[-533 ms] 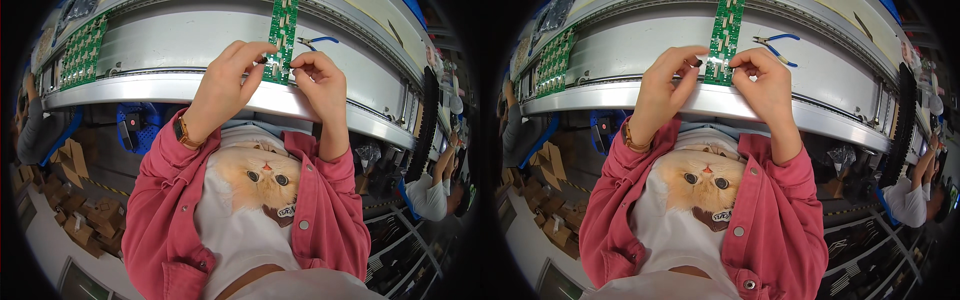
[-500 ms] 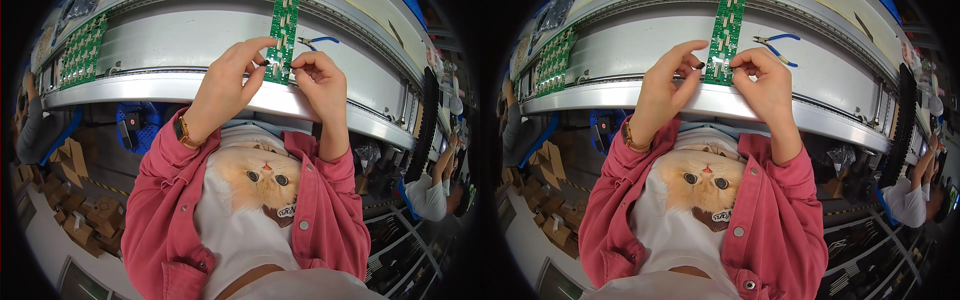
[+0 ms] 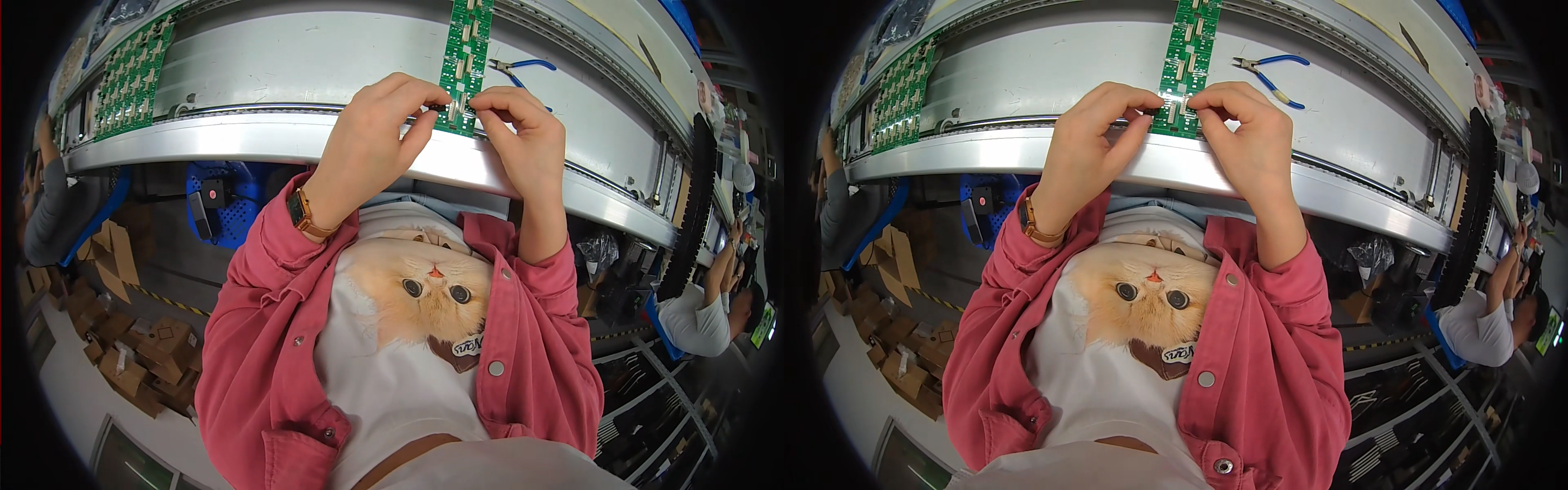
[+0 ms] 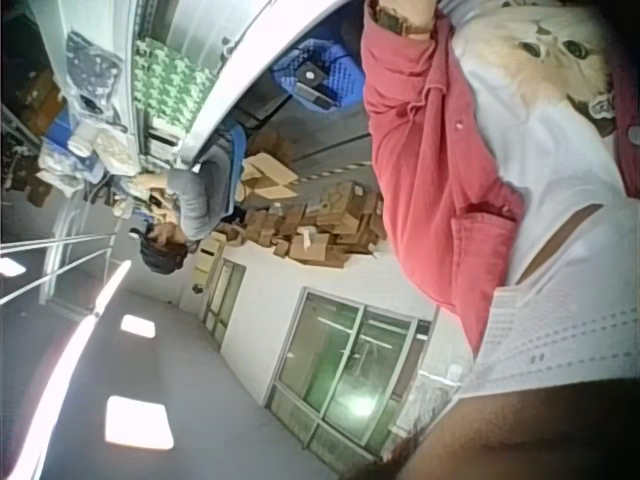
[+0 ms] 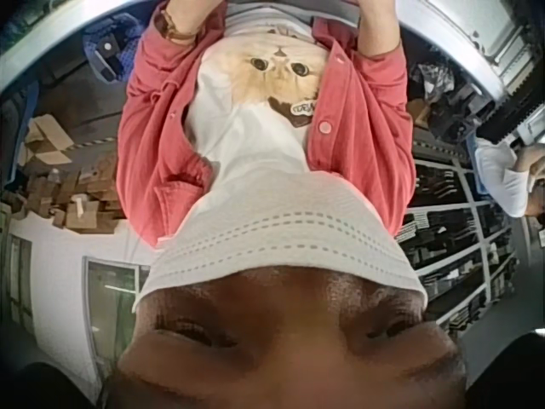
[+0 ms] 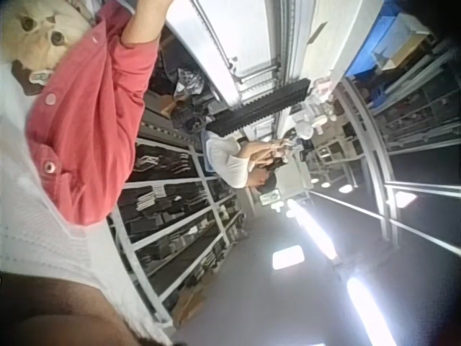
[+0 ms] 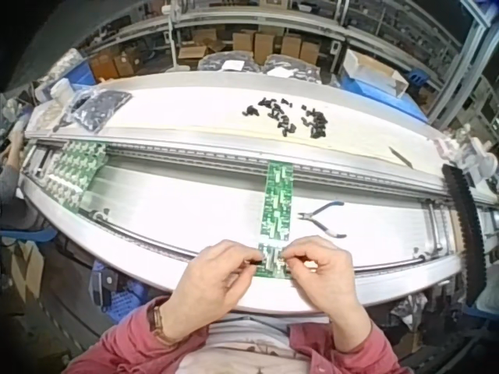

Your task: The person assembles circuit boards by taking electronic components, inserting them into a printed circuit board strip by hand, placing the assembled board strip onto the conveyor line, and inserting components into another board strip.

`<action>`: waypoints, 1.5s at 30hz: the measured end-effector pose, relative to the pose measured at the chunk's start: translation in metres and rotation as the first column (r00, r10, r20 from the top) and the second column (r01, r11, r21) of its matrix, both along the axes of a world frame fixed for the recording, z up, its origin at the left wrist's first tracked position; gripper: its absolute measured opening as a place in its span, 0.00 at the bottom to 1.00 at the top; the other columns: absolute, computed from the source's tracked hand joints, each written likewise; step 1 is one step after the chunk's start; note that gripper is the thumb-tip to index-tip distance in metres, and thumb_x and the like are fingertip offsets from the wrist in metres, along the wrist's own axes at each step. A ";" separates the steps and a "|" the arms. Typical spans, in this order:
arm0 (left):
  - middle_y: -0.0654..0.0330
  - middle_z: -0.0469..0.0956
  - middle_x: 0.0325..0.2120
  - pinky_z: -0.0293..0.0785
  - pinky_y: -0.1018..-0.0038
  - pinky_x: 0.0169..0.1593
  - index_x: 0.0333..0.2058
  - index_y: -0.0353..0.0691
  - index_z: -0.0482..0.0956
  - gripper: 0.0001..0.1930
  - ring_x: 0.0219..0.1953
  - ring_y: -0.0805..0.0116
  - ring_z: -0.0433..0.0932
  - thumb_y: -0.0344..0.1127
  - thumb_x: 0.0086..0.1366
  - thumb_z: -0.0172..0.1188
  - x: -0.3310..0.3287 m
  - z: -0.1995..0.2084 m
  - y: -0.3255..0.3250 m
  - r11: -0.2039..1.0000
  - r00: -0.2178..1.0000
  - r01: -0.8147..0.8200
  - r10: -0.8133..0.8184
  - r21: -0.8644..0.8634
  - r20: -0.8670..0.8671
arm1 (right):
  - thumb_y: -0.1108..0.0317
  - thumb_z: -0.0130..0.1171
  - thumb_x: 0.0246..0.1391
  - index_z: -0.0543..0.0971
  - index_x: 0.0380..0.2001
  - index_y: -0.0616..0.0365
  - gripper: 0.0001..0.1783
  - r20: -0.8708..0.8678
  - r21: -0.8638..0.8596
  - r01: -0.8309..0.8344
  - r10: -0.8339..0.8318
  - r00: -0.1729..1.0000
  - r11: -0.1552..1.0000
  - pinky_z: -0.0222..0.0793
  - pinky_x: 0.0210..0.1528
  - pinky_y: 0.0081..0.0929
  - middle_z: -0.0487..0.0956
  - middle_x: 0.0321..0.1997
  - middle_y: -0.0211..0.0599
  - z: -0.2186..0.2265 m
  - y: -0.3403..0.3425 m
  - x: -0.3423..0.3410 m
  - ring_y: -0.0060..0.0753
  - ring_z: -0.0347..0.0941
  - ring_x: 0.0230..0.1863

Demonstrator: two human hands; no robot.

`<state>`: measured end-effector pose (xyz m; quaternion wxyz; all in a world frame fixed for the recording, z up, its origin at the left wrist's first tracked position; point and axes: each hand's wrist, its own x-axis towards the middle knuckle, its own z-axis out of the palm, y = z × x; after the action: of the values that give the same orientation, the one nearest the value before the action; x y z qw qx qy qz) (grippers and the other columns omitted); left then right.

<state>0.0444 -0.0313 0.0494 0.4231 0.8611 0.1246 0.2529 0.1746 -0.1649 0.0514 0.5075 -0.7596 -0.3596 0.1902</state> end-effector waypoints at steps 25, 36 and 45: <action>0.62 0.76 0.31 0.68 0.79 0.34 0.36 0.38 0.78 0.10 0.28 0.70 0.73 0.22 0.53 0.57 -0.001 0.003 0.000 1.000 1.000 -0.004 0.004 0.005 -0.001 | 0.81 0.58 0.44 0.81 0.29 0.64 0.07 0.132 0.025 -0.017 0.013 0.991 1.000 0.68 0.38 0.16 0.78 0.35 0.35 0.003 0.002 -0.004 0.26 0.71 0.33; 0.63 0.77 0.31 0.68 0.80 0.35 0.35 0.40 0.79 0.10 0.30 0.72 0.74 0.22 0.53 0.58 -0.001 0.007 0.008 0.997 0.999 -0.029 0.032 0.072 -0.038 | 0.72 0.54 0.49 0.80 0.34 0.62 0.09 0.747 -0.280 0.048 0.186 0.638 0.959 0.69 0.38 0.27 0.79 0.35 0.39 0.038 0.044 0.131 0.41 0.73 0.33; 0.65 0.77 0.30 0.67 0.78 0.39 0.33 0.41 0.79 0.08 0.30 0.71 0.73 0.24 0.52 0.61 0.005 0.003 0.007 0.971 0.998 -0.031 0.043 0.236 -0.047 | 0.71 0.50 0.47 0.80 0.31 0.61 0.11 0.810 -0.241 0.053 0.170 0.561 0.969 0.68 0.43 0.35 0.78 0.34 0.45 0.012 0.101 0.182 0.52 0.72 0.38</action>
<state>0.0495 -0.0246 0.0524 0.3099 0.9089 0.1207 0.2514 0.3569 -0.0643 0.0633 0.1789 -0.8025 -0.5545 -0.1286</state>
